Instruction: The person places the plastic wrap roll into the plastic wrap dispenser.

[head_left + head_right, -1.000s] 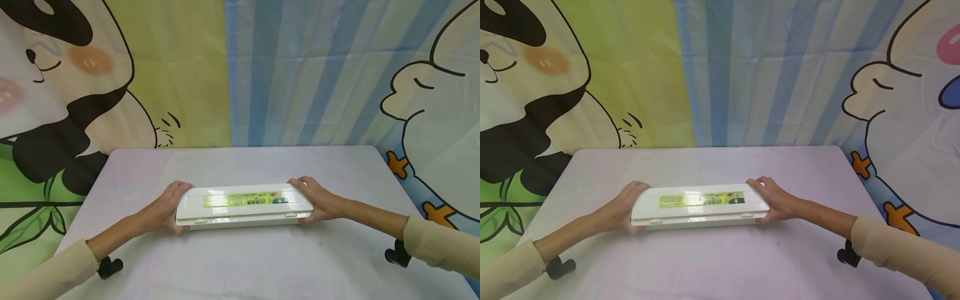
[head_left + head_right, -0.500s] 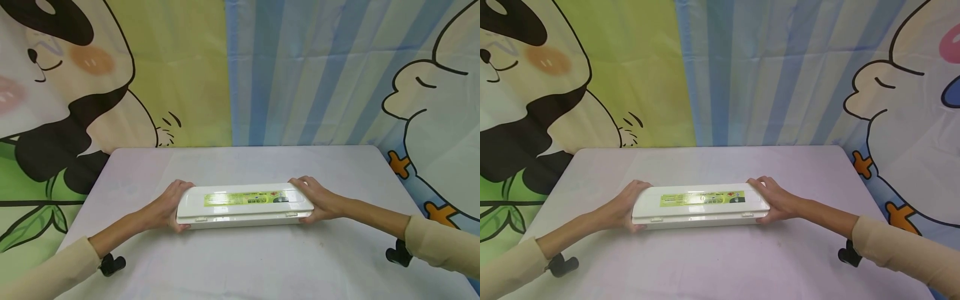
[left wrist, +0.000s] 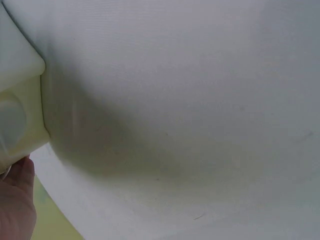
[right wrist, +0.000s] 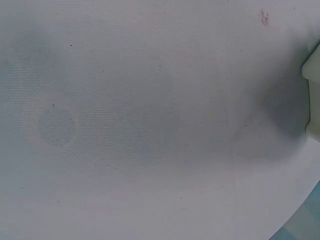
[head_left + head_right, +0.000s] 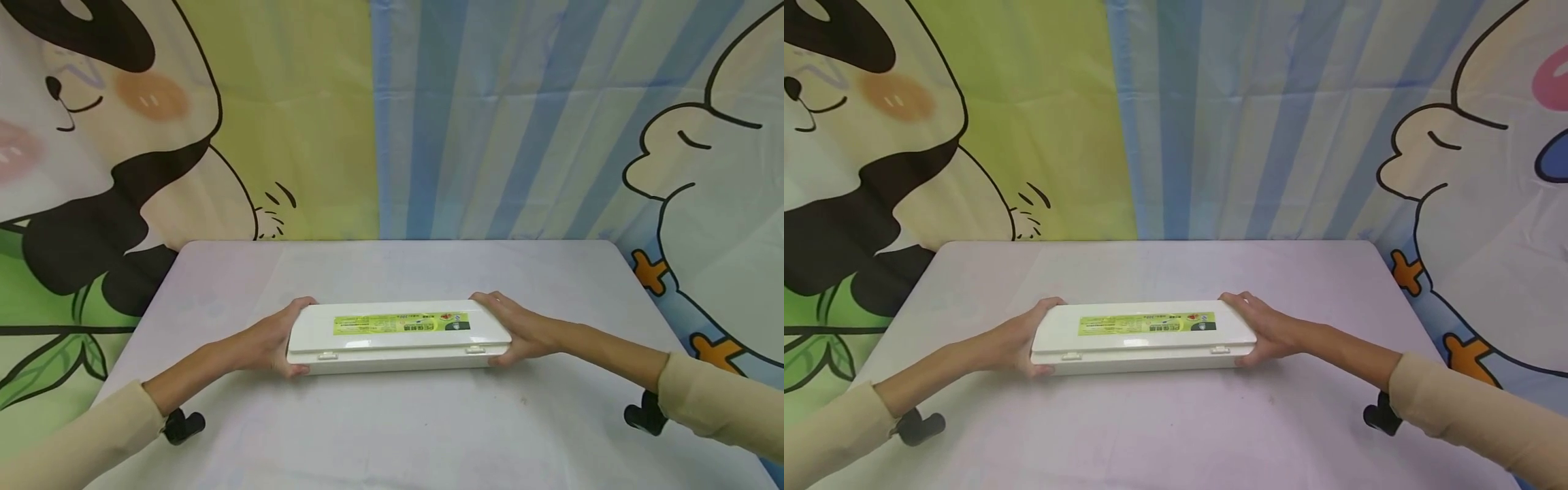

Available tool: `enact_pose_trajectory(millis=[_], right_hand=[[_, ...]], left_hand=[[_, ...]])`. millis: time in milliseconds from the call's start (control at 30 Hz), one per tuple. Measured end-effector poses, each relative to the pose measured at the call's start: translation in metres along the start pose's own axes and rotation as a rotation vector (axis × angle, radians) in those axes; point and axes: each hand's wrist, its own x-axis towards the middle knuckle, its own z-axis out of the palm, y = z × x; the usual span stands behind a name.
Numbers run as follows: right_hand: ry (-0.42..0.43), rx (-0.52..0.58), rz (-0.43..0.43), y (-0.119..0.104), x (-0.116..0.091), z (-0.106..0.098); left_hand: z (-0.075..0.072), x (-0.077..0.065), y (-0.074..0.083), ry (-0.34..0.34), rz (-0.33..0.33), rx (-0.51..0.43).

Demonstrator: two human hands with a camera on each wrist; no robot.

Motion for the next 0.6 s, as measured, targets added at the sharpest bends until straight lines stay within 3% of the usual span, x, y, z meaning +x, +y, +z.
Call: enact_pose_trajectory(millis=[200,400,600], right_hand=[[-0.001,0.05,-0.025,0.003,0.0,-0.001],[0.038,0.069,-0.002,0.006,0.0,0.003],[0.084,0.031,0.072,0.0,-0.007,0.008]], left_hand=[[0.0,0.002,-0.002,-0.036,-0.02,-0.05],[0.002,-0.002,-0.005,0.018,-0.003,-0.138],[0.007,-0.021,0.002,0.07,-0.061,-0.066]])
